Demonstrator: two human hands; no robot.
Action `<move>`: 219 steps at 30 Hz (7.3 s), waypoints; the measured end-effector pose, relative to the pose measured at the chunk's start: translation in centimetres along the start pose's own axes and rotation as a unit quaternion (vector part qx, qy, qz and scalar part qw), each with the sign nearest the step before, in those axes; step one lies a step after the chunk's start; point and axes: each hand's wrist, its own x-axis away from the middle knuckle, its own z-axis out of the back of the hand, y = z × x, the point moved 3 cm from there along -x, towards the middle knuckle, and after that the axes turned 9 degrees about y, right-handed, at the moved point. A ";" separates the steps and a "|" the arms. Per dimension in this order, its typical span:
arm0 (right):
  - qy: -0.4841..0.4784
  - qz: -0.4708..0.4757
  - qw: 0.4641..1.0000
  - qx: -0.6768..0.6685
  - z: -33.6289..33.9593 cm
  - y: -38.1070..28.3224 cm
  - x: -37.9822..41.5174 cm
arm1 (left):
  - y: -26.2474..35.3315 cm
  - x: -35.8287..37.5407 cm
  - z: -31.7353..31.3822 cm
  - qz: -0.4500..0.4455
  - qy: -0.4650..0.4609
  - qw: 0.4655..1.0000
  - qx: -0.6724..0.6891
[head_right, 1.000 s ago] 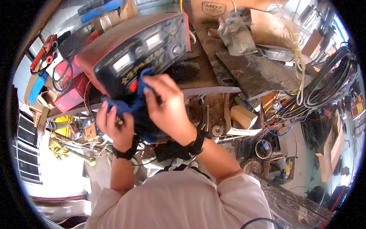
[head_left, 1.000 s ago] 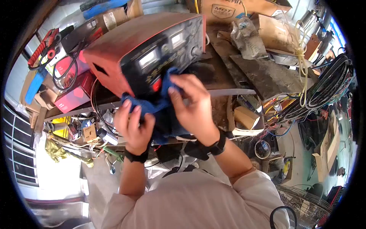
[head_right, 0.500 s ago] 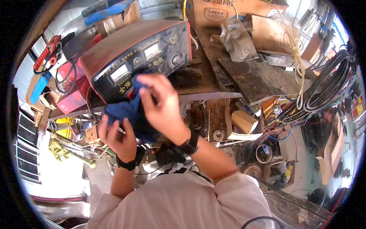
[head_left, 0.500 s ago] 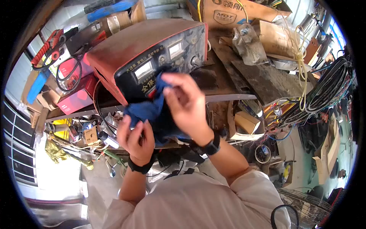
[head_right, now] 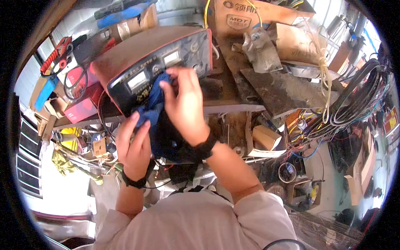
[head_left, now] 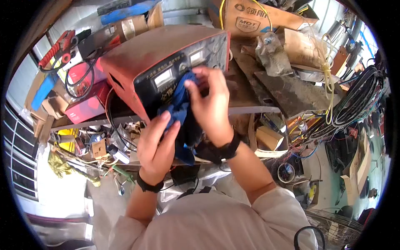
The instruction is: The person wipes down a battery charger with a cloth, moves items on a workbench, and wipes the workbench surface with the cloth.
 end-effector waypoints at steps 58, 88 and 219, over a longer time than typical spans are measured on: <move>-0.141 0.098 0.981 0.086 -0.5 -1.5 3.0 | -0.2 1.8 -1.7 -0.031 -0.115 0.942 -0.313; -0.214 0.093 0.960 0.154 0.4 -3.7 5.0 | -0.1 7.4 -3.1 0.071 -0.107 0.975 -0.183; -0.014 -0.024 1.000 0.002 -0.3 3.6 -7.2 | 0.8 -2.7 -2.3 0.022 -0.106 0.981 -0.162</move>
